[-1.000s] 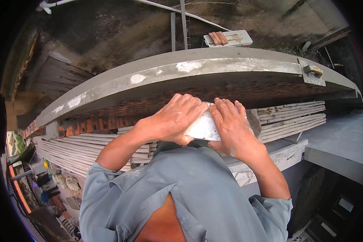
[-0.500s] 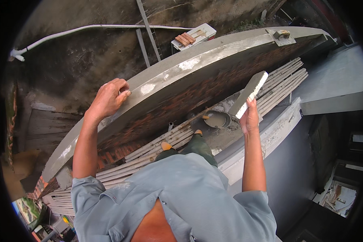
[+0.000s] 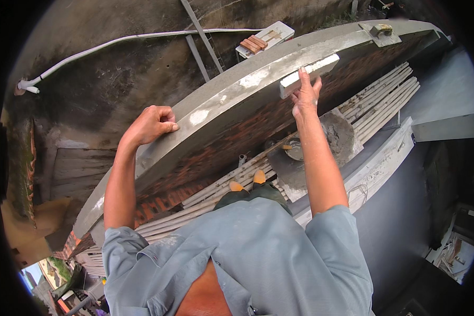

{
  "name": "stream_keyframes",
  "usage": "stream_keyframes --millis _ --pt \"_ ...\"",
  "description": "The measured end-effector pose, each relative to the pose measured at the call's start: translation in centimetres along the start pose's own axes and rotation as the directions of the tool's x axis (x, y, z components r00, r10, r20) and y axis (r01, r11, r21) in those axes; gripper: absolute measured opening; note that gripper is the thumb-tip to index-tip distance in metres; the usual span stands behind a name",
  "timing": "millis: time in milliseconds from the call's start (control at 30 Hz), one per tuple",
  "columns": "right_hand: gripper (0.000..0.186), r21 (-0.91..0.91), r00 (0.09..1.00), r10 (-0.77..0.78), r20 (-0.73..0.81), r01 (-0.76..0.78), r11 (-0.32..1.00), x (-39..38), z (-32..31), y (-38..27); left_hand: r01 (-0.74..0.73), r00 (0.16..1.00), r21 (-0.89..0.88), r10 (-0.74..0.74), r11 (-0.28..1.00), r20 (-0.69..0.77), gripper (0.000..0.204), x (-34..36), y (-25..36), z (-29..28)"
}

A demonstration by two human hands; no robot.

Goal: The person applies cement mortar to a curved brick wall using a trowel and smooths the surface with a finishing trowel. The person repeatedly scoops mortar from a bucket, applies it to the wall, and levels the surface along the curve.

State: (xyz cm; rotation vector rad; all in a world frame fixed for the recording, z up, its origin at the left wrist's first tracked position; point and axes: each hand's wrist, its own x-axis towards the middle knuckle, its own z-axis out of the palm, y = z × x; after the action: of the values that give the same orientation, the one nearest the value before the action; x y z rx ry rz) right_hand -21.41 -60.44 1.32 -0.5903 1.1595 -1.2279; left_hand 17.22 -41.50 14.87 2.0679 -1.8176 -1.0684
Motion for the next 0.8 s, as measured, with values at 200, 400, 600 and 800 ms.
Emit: stream_keyframes --millis 200,400,600,800 --pt "0.125 -0.021 1.000 -0.004 0.031 0.004 1.000 -10.0 5.5 5.7 0.001 0.997 -0.048 0.003 0.999 0.080 0.026 1.0 -0.6 -0.2" --pt "0.122 0.035 0.988 0.110 0.108 -0.115 0.993 -22.6 11.9 13.3 -0.059 0.990 -0.045 0.064 0.997 0.126 0.031 1.7 -0.8 -0.6" --pt "0.117 -0.208 0.951 -0.308 -0.024 0.296 0.932 -14.7 8.3 12.0 -0.109 0.983 0.001 0.108 0.994 0.147 0.032 1.9 -1.4 -0.5" --pt "0.122 -0.105 0.982 -0.188 -0.033 0.183 0.977 -8.5 4.6 8.0 -0.133 0.977 0.000 0.131 0.991 0.167 0.032 2.4 -1.6 -0.5"
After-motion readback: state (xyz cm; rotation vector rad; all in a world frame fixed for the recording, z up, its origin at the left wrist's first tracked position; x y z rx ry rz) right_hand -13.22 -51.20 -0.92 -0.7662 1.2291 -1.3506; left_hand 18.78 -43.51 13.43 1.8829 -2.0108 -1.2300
